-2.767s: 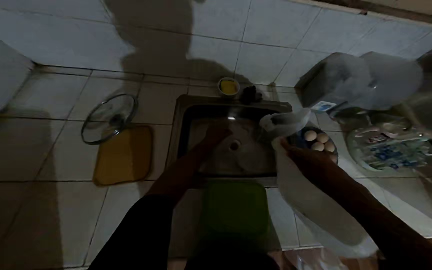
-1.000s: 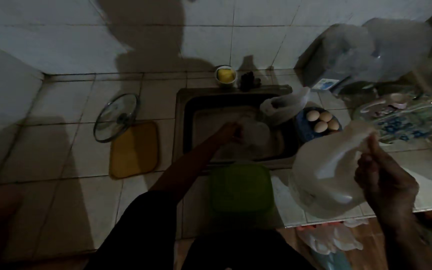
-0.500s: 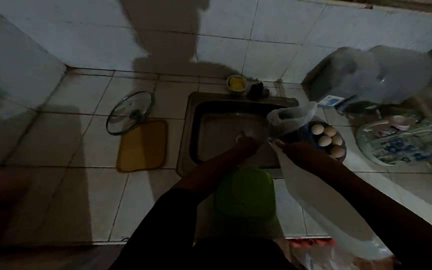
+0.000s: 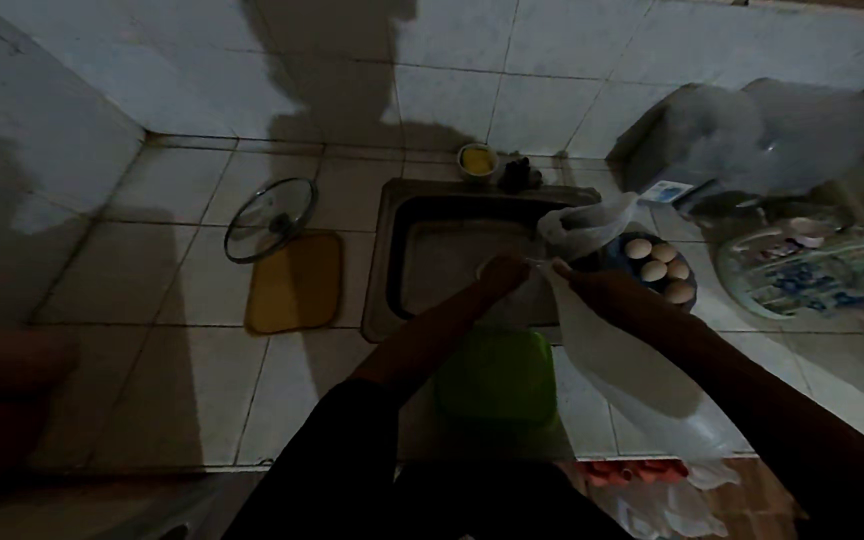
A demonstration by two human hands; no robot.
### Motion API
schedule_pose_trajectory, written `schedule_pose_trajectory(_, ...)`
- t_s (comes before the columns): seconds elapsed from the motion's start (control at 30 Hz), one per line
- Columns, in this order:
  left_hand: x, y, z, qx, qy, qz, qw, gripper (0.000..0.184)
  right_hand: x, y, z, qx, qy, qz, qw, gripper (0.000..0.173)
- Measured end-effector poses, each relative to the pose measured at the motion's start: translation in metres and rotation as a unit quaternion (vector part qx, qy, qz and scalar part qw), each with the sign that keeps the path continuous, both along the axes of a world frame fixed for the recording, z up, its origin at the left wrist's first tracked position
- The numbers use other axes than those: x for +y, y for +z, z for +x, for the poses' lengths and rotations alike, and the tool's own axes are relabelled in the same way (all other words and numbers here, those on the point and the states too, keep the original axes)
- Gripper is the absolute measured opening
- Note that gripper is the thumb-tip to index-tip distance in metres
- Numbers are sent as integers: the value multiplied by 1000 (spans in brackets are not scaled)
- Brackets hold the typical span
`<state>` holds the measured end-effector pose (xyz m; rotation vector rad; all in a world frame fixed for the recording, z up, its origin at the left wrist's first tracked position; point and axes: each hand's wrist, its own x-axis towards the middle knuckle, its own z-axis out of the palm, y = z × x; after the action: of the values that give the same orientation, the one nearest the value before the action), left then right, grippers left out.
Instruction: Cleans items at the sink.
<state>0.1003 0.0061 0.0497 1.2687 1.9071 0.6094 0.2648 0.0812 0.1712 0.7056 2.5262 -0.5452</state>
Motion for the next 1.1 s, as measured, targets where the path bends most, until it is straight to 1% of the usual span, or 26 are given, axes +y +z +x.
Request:
schedule_pose_trajectory(0.03, 3, 4, -8, -26, 33, 5, 999, 35, 1, 0, 12, 54, -9, 14, 998, 48)
schedule_pose_trajectory(0.07, 5, 8, -17, -53, 68, 15, 996, 33, 1, -2, 26, 134, -9, 36, 990, 45)
schedule_pose_trajectory(0.1, 4, 13, -28, -81, 98, 11, 992, 33, 1, -4, 38, 212, -8, 60, 975, 42)
schedule_pose_trajectory(0.17, -3, 31, -51, -138, 153, -37, 978, 36, 2, -8, 63, 342, -12, 96, 935, 37)
schedule_pose_trajectory(0.23, -19, 48, -69, -166, 201, -56, 964, 35, 0, -7, 88, 411, -40, 113, 904, 35)
schedule_pose_trajectory(0.27, -33, 62, -69, -170, 223, -45, 959, 34, -2, -8, 99, 433, -57, 125, 891, 34)
schedule_pose_trajectory(0.3, -51, 88, -63, -172, 245, -41, 953, 33, -3, -9, 110, 450, -71, 142, 879, 34)
schedule_pose_trajectory(0.33, -63, 122, -56, -179, 273, -62, 943, 34, -5, -10, 119, 460, -83, 161, 870, 34)
schedule_pose_trajectory(0.37, -66, 143, -57, -200, 305, -93, 926, 34, -6, -10, 128, 466, -95, 175, 862, 35)
schedule_pose_trajectory(0.4, -65, 137, -71, -216, 311, -90, 921, 35, -6, -11, 135, 471, -107, 180, 857, 35)
schedule_pose_trajectory(0.43, -67, 93, -96, -208, 282, 13, 937, 34, -6, -13, 142, 475, -122, 176, 853, 37)
schedule_pose_trajectory(0.47, -60, 69, -118, -238, 288, 26, 927, 33, -5, -13, 148, 477, -138, 167, 852, 37)
schedule_pose_trajectory(0.5, -53, 63, -131, -258, 324, -6, 910, 31, -5, -14, 153, 482, -152, 158, 849, 38)
schedule_pose_trajectory(0.53, -50, 69, -138, -271, 357, -28, 894, 28, -4, -16, 156, 490, -164, 147, 843, 39)
schedule_pose_trajectory(0.6, -55, 82, -146, -294, 374, -3, 880, 24, -2, -18, 160, 503, -182, 135, 834, 40)
schedule_pose_trajectory(0.63, -59, 83, -149, -295, 360, 21, 885, 26, -1, -19, 162, 506, -189, 134, 831, 40)
schedule_pose_trajectory(0.67, -62, 81, -150, -271, 339, 36, 900, 29, 0, -21, 165, 509, -191, 139, 828, 40)
schedule_pose_trajectory(0.7, -63, 75, -148, -215, 301, 44, 928, 33, 1, -23, 168, 515, -191, 152, 822, 39)
schedule_pose_trajectory(0.77, -59, 55, -138, -82, 187, 51, 978, 33, 2, -29, 178, 526, -191, 189, 807, 39)
schedule_pose_trajectory(0.8, -56, 47, -127, -21, 137, 35, 990, 33, -1, -31, 186, 525, -198, 207, 801, 40)
schedule_pose_trajectory(0.87, -57, 15, -107, 102, 71, 8, 992, 35, -8, -38, 206, 531, -233, 211, 787, 40)
schedule_pose_trajectory(0.93, -64, -20, -94, 168, 59, -40, 983, 39, -20, -50, 225, 565, -287, 178, 753, 41)
schedule_pose_trajectory(0.97, -69, -27, -88, 176, 56, -75, 980, 39, -26, -57, 235, 591, -308, 155, 729, 41)
schedule_pose_trajectory(1.03, -79, -42, -86, 185, 60, -120, 974, 47, -44, -66, 246, 646, -328, 102, 682, 35)
schedule_pose_trajectory(1.07, -82, -49, -87, 193, 72, -119, 971, 50, -57, -61, 241, 655, -340, 88, 670, 37)
schedule_pose_trajectory(1.1, -83, -49, -86, 197, 86, -115, 970, 52, -70, -55, 234, 644, -362, 96, 667, 42)
